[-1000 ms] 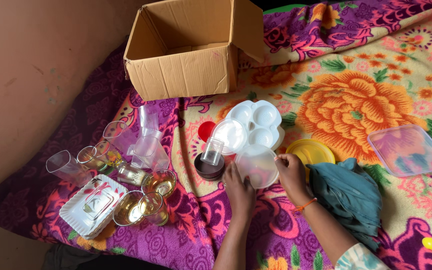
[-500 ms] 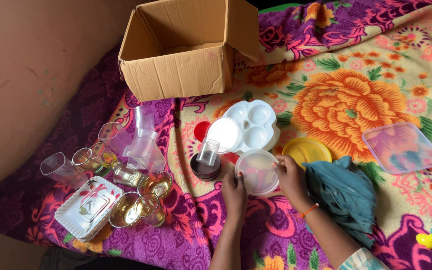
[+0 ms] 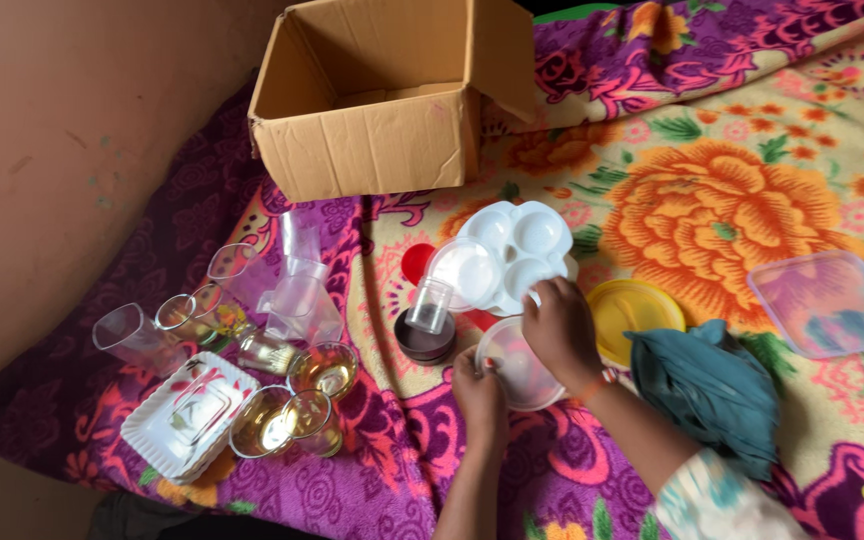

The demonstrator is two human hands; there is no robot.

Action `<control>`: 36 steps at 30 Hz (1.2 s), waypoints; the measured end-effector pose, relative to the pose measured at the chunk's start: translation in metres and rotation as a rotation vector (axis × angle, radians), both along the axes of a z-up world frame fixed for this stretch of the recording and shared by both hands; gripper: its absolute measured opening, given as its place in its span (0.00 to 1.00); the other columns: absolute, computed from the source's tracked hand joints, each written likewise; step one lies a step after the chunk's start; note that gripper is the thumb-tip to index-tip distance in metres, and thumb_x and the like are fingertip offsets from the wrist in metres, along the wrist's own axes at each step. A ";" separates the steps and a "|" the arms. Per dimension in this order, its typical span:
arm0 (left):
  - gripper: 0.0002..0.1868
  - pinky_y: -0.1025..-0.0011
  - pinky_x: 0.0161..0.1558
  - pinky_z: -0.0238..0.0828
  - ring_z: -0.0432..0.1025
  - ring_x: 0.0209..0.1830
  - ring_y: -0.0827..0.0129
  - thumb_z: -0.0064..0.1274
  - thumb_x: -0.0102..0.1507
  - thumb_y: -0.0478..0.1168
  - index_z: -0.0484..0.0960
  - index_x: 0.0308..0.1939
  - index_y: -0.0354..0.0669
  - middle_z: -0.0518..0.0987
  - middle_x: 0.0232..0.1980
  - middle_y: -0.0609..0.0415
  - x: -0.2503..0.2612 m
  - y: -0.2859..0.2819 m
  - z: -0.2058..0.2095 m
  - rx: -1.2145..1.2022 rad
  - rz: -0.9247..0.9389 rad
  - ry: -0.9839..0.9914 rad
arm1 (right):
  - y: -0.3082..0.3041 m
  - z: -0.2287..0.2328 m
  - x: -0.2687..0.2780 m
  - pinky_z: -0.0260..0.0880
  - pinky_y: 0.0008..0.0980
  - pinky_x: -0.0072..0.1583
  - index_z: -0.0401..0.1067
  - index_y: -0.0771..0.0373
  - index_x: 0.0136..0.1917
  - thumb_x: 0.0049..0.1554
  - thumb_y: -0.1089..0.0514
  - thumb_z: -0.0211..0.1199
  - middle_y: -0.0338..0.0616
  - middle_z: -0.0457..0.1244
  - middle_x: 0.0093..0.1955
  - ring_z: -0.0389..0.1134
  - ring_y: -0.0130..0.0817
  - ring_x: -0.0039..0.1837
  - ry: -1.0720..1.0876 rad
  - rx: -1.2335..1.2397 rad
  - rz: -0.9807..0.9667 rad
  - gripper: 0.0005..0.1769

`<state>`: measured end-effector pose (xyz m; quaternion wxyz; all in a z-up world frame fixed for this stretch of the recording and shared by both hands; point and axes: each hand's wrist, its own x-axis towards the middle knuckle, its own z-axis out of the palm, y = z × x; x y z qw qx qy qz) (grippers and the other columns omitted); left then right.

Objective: The person wipes several plastic containers and lids with a cloth on a floral blanket. They handle a yellow lid, a clear container, and a white segmented tray, wiping each item and placing them back on the blanket.

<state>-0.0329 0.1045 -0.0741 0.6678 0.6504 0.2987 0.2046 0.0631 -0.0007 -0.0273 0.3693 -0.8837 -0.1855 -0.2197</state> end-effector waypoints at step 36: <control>0.14 0.71 0.60 0.65 0.72 0.56 0.67 0.52 0.62 0.30 0.79 0.52 0.31 0.76 0.55 0.49 -0.003 0.005 -0.008 0.037 -0.034 -0.170 | -0.084 -0.045 -0.060 0.76 0.31 0.51 0.67 0.68 0.60 0.55 0.72 0.61 0.43 0.63 0.49 0.69 0.30 0.49 0.935 0.994 0.443 0.20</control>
